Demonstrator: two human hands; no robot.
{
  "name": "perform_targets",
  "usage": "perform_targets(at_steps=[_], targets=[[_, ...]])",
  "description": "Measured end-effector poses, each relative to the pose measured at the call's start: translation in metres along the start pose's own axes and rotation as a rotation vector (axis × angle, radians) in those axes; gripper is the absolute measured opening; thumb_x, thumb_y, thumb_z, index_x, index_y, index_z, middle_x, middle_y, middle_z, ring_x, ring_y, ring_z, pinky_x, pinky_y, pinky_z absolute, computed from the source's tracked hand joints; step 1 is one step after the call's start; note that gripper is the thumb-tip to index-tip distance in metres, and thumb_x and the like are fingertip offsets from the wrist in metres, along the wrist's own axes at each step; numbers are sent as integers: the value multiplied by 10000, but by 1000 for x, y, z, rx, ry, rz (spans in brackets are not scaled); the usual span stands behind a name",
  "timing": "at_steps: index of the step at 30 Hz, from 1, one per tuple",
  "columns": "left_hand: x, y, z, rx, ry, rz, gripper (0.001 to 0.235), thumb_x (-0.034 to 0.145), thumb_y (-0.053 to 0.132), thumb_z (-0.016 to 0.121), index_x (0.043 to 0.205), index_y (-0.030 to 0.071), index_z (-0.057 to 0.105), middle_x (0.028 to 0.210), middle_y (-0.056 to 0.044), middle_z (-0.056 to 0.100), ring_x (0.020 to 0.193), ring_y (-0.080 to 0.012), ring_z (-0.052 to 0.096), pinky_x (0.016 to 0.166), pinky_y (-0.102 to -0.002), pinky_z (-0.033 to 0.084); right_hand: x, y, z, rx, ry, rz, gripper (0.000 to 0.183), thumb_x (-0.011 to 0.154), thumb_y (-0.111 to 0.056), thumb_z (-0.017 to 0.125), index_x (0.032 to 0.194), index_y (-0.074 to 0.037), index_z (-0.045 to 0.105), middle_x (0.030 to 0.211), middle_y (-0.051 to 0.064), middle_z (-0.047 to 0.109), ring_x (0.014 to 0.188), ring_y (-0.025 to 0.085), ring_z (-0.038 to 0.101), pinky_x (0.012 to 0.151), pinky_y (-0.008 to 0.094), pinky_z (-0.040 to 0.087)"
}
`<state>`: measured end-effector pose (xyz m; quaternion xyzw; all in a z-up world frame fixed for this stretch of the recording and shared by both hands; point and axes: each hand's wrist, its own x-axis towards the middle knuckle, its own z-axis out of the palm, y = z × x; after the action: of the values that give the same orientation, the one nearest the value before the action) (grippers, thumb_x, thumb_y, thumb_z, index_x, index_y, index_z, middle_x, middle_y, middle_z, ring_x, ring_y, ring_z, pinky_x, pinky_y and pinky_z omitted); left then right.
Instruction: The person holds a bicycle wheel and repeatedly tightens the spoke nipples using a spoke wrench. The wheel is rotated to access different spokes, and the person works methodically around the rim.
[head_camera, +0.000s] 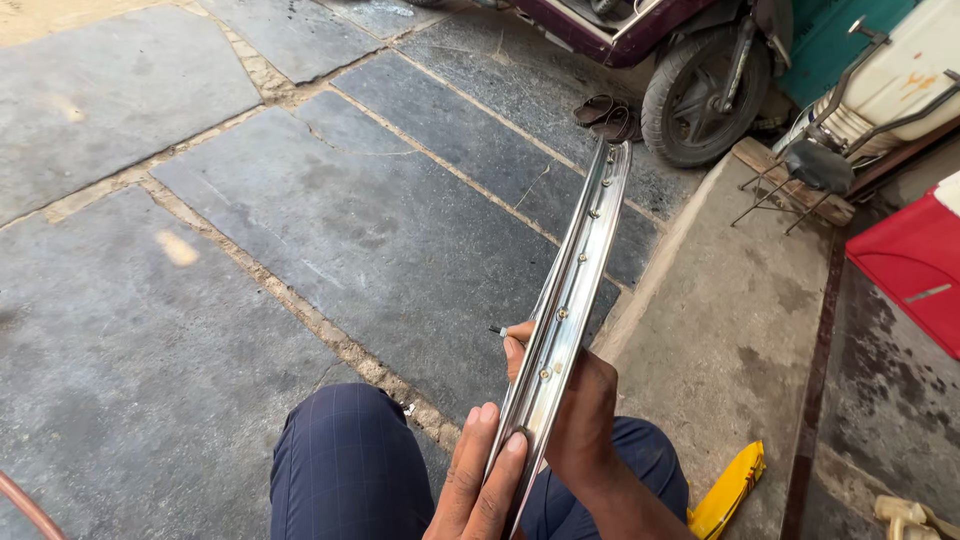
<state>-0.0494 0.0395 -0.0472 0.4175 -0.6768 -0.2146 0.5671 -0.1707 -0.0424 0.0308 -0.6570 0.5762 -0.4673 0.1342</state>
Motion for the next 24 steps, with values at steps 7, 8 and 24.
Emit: perform_targets(at_steps=[7,8,24], targets=[[7,-4,-4,23,35,13,376,1051,191,530,1387,41,605,1514,-285,522,1456,-455,479,1181,-547,463,49,-11,-51,576,-680,196,302,860,-61,668,1161,-43,682,1006,60,769,873,125,743,723,285,633],[7,-3,-5,28,44,-4,372,1049,204,541,1382,58,617,1509,-276,537,1457,-448,491,1177,-536,479,57,-11,-62,617,-794,281,409,786,-45,690,1194,-53,659,1061,59,764,904,121,737,742,284,635],[22,13,-9,35,56,-80,408,988,115,586,1394,97,622,1529,-244,555,1454,-423,514,1124,-486,490,21,-3,-41,78,-166,-303,248,868,-99,799,1062,-30,662,967,72,766,928,172,790,767,301,641]])
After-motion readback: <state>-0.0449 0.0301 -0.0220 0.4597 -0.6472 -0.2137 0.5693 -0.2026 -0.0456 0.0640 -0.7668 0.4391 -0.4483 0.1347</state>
